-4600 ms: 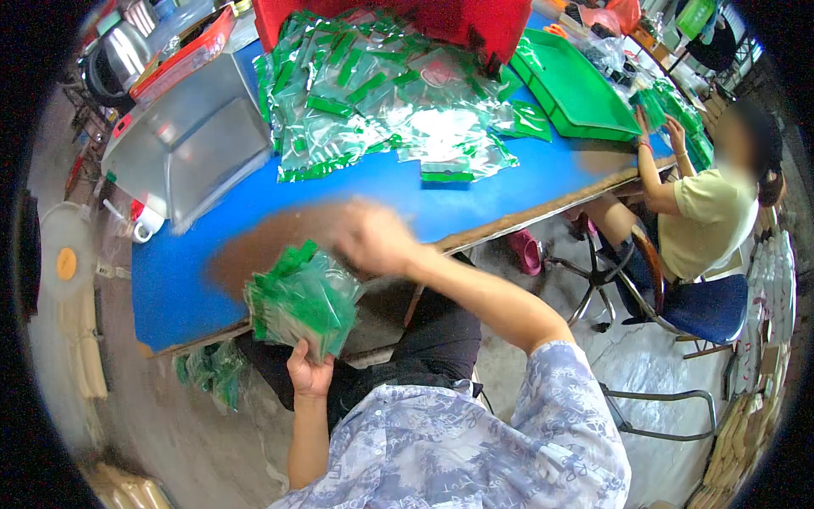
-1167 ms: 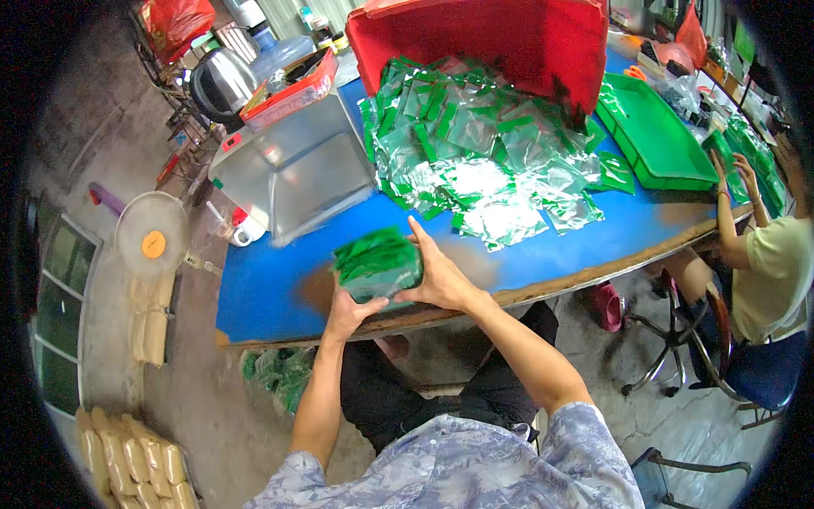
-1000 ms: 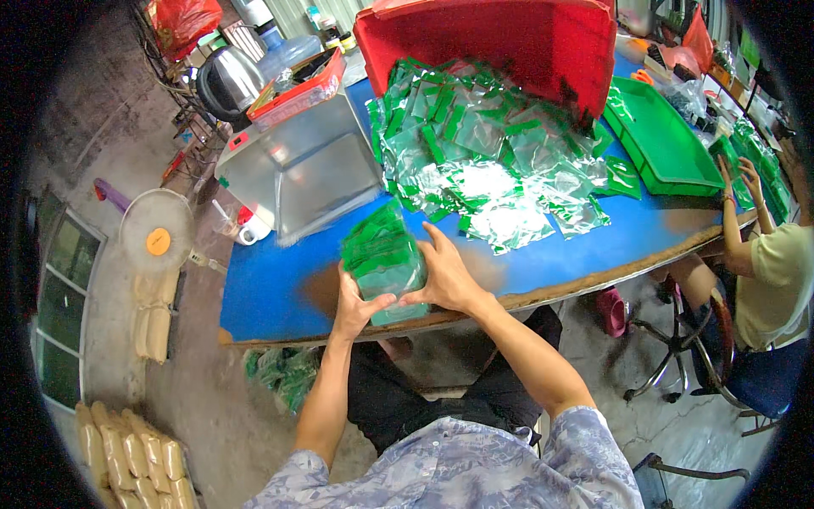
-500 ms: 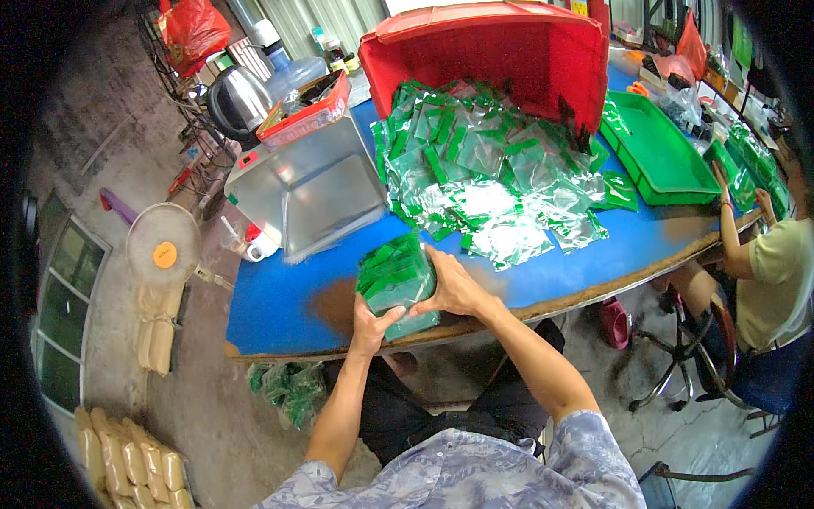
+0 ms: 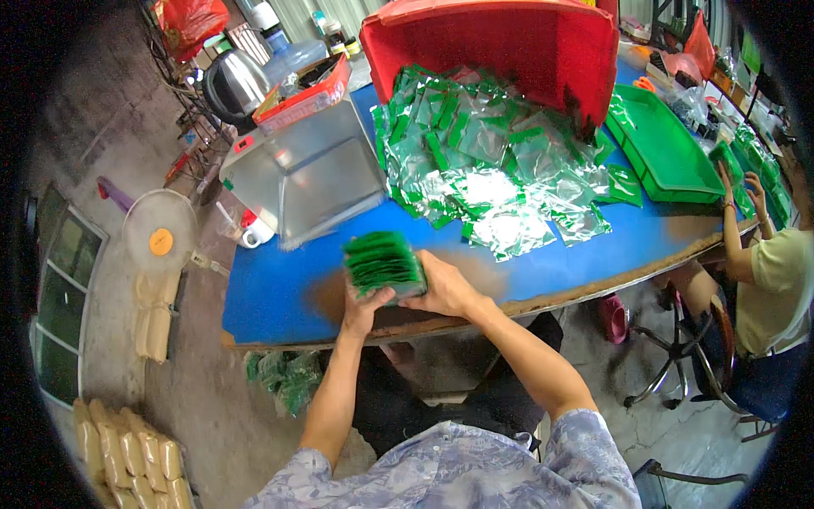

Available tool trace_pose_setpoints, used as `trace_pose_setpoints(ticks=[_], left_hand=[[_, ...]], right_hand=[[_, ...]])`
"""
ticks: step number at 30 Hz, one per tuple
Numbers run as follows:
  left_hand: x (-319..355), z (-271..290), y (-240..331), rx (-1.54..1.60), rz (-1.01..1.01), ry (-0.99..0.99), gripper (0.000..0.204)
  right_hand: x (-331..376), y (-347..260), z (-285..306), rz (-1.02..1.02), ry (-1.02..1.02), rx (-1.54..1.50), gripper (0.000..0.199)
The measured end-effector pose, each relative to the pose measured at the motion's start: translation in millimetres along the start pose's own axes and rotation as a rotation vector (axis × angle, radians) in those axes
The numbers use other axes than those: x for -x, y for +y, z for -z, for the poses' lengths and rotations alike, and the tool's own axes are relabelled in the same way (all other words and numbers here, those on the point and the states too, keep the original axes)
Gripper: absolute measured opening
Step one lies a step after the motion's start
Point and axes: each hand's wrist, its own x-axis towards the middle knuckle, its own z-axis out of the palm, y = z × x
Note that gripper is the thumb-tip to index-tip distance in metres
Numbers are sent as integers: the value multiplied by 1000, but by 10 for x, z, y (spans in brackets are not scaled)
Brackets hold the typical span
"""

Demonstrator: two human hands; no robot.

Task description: The recorder organizes stacks of green plastic pouches and places them into a larger clear plastic bag.

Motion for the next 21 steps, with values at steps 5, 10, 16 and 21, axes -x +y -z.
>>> trace_pose_setpoints(ticks=[5, 10, 16, 21], left_hand=[[12, 114, -132, -11, 29, -7, 117], [104, -9, -241, -35, -21, 163, 113], [270, -287, -220, 512, 124, 214, 79], [202, -4, 85, -42, -32, -30, 110]], right_hand=[[-33, -101, 61, -50, 60, -171, 95], [-70, -144, -24, -192, 85, -340, 94], [-99, -319, -311, -359, 245, -905, 85], [21, 89, 101, -89, 201, -910, 93]])
